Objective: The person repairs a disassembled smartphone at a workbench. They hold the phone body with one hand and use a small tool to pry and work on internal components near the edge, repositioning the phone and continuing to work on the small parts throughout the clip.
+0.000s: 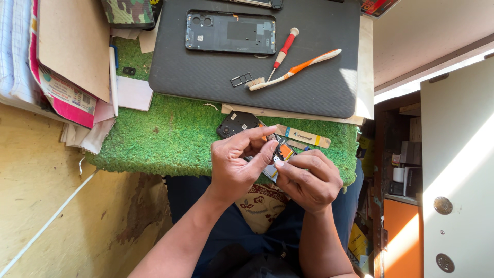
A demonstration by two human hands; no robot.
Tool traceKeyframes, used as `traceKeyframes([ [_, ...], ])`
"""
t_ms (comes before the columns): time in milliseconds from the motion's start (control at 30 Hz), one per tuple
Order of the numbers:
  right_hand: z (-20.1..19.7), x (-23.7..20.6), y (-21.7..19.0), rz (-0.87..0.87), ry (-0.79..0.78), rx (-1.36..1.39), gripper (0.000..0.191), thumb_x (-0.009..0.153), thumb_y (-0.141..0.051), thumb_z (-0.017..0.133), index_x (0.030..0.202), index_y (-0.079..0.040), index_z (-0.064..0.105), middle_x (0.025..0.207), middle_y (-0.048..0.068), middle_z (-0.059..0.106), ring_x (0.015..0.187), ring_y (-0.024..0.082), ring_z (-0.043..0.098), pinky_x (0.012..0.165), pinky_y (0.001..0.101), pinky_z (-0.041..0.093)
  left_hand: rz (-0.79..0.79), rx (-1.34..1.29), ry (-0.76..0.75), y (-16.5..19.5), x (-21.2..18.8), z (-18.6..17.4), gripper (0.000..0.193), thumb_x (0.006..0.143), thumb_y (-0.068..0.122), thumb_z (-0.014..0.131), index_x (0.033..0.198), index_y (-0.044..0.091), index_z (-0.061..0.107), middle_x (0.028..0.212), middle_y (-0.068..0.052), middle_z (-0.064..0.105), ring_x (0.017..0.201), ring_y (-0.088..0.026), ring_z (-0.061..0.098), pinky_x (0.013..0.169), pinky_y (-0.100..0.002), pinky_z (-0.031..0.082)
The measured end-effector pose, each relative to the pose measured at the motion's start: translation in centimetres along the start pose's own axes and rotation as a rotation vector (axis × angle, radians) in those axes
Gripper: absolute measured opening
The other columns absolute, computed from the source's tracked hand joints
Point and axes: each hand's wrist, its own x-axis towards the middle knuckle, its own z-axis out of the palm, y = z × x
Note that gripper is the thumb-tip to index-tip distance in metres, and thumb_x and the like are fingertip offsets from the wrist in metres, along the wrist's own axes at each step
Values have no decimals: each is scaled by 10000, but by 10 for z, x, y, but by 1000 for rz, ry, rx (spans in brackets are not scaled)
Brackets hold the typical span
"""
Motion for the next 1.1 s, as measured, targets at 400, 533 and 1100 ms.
traceKeyframes([
  [400, 1, 0, 0, -9, 9, -25, 273, 728, 57, 850, 950, -56, 738, 833, 47, 658, 694, 201, 636, 632, 309, 521, -4, -5, -9, -1, 0, 0, 245, 957, 3, 750, 1196, -38, 720, 850, -27, 724, 761, -32, 663, 701, -210, 576],
  [533, 1, 1, -1, 5, 4, -12, 270, 720, 61, 842, 941, -53, 736, 827, 49, 659, 687, 197, 631, 627, 307, 516, -5, 0, -6, 0, 0, 0, 242, 957, 2, 749, 1193, -38, 720, 855, -28, 723, 768, -33, 670, 707, -212, 584],
  [1100, 5, 1, -4, -14, 56, -91, 240, 720, 70, 856, 888, -38, 723, 794, 49, 643, 661, 196, 626, 593, 302, 511, -10, -73, -13, -2, -1, 0, 214, 972, -13, 739, 1178, -40, 685, 904, -53, 732, 818, -63, 700, 748, -237, 610],
])
